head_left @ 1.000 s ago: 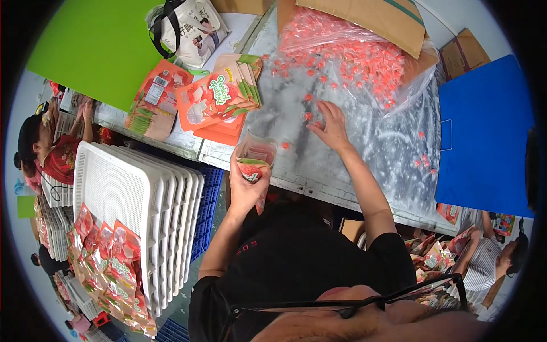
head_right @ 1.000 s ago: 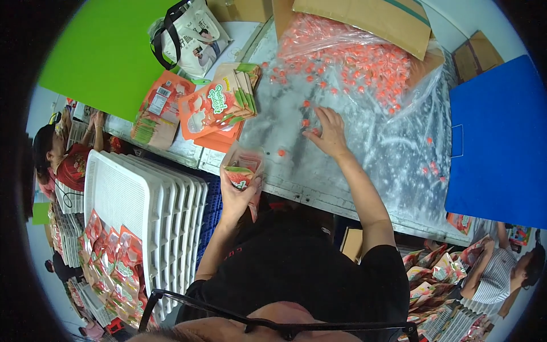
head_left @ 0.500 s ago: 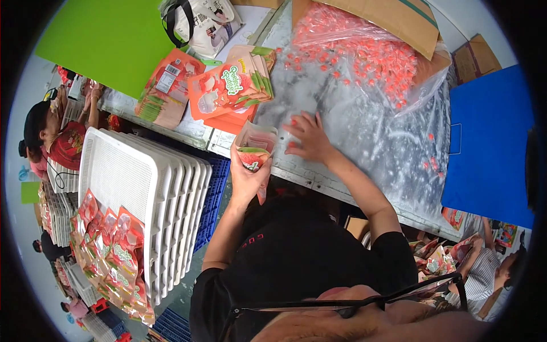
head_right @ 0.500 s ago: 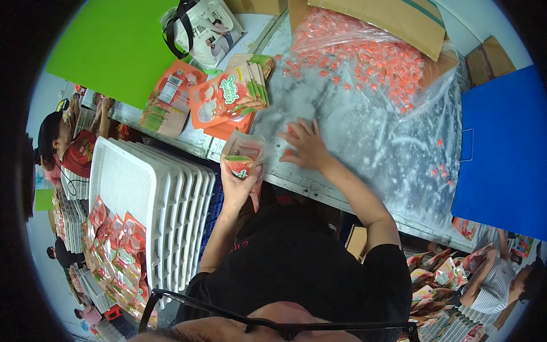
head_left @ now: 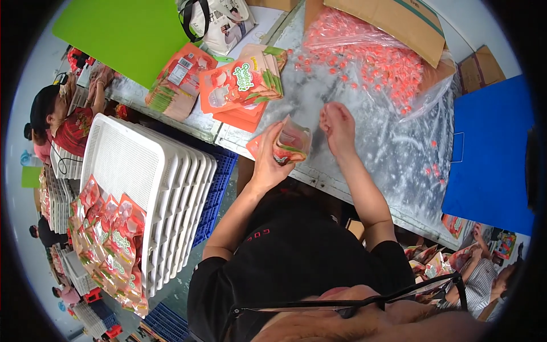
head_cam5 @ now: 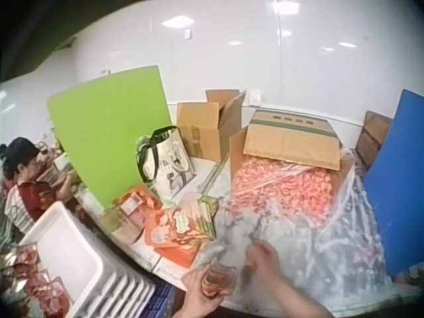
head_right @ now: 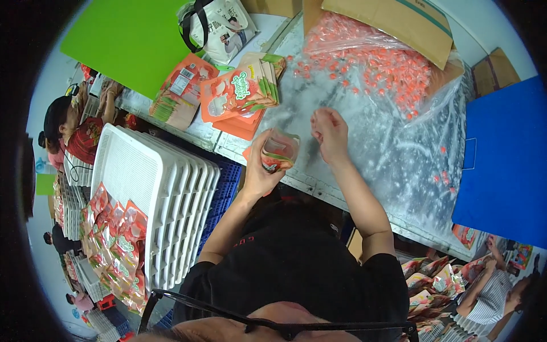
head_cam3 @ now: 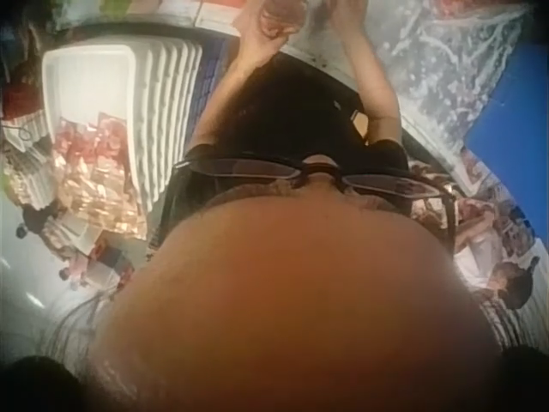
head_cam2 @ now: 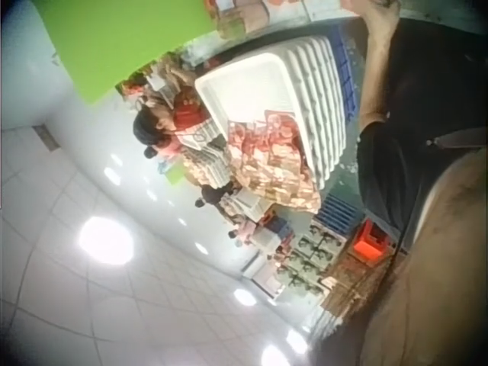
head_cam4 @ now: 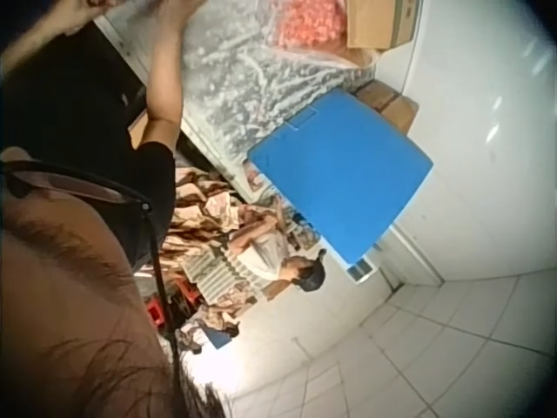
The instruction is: Filling small plastic pouches with pink candy pieces from a large bulk container.
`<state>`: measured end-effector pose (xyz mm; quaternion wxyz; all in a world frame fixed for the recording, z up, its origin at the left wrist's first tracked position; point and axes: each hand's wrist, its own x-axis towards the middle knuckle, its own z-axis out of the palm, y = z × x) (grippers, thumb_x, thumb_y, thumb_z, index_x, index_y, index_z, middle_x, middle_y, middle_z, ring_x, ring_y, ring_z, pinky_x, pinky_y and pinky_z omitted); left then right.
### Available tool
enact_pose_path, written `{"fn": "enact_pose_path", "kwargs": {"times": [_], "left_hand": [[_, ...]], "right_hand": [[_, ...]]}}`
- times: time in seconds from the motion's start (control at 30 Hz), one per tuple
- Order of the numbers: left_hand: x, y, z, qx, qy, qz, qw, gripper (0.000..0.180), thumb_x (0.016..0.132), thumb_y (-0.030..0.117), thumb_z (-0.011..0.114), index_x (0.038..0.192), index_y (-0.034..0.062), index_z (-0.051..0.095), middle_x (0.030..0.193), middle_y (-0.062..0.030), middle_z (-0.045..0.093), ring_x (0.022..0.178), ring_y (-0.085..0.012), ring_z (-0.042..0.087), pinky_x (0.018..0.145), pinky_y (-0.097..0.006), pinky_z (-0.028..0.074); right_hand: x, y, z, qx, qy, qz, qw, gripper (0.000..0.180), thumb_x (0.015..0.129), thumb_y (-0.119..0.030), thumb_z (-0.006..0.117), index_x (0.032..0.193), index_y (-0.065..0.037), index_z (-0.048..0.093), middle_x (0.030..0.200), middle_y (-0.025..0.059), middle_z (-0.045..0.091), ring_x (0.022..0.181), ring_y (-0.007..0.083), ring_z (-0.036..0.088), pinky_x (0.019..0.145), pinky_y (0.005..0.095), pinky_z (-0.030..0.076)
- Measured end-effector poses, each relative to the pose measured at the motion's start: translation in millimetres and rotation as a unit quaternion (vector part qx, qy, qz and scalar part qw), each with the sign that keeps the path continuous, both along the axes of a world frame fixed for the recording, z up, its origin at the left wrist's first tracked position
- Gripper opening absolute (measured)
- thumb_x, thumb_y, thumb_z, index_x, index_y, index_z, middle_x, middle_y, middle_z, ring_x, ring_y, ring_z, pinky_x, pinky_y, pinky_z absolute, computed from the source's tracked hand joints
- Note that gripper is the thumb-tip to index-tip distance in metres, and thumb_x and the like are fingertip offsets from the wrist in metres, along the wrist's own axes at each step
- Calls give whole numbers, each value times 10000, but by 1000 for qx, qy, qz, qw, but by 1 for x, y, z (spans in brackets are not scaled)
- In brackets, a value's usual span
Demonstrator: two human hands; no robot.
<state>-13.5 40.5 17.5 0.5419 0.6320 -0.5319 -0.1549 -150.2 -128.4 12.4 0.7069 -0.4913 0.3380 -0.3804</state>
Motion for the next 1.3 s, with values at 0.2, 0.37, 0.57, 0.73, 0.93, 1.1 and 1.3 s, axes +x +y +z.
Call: {"fn": "enact_pose_path", "kwargs": {"times": [0.2, 0.37, 0.57, 0.73, 0.93, 1.1, 1.3], "left_hand": [[-15, -26, 2, 0, -9, -9, 1000, 914, 609, -49, 768, 1429, 27, 370, 1379, -184, 470, 1303, -333, 477, 1096, -412, 374], [-25, -38, 2, -13, 31, -39, 999, 912, 600, -29, 787, 1420, 52, 397, 1392, -197, 459, 1320, -385, 441, 1090, -440, 385], [-33, -57, -7, -125, 40, 19, 991, 1002, 590, 65, 874, 1447, 42, 356, 1411, -189, 421, 1315, -385, 425, 1109, -455, 350], [-40, -53, -23, -167, 19, 101, 981, 1187, 540, 161, 944, 1494, 27, 250, 1489, -181, 309, 1349, -341, 366, 1141, -439, 303], [9, -24, -8, -54, 96, -44, 993, 1344, 436, 207, 990, 1527, 31, 226, 1516, -181, 357, 1397, -298, 373, 1158, -420, 299], [15, -30, 7, 109, 126, -211, 963, 1044, 544, 80, 935, 1458, 45, 433, 1366, -153, 590, 1271, -238, 561, 1056, -359, 450], [-3, -27, 7, 77, 146, -169, 972, 783, 632, 36, 884, 1349, 24, 570, 1261, -141, 665, 1167, -197, 628, 1000, -341, 498]], "right_hand": [[10, 25, 55, -63, -203, 26, 977, 158, 1003, -164, 572, 1035, -18, 626, 1003, 74, 667, 952, 165, 624, 823, 315, 511], [5, 28, 60, -183, -101, 1, 978, 208, 1009, -192, 577, 1002, 4, 649, 1030, 71, 670, 1003, 147, 594, 937, 311, 446], [-13, 29, 97, -393, -56, -45, 917, 172, 952, -167, 618, 974, 0, 651, 1009, 77, 650, 969, 196, 612, 920, 323, 451], [-43, 27, 94, -662, 225, 88, 709, 197, 770, -74, 690, 958, -28, 656, 997, 81, 647, 920, 273, 617, 833, 356, 505], [-67, 18, 85, -681, 159, 136, 702, 306, 647, 0, 744, 934, -55, 655, 998, 69, 654, 945, 268, 625, 760, 365, 530], [-60, 39, 127, -712, 262, 162, 631, 334, 639, -76, 771, 947, -48, 646, 1049, 61, 634, 1045, 260, 588, 901, 393, 485], [-36, 43, 104, -702, 304, 285, 577, 234, 714, -85, 703, 938, -23, 673, 1017, 100, 651, 1061, 290, 574, 965, 385, 443]]}}
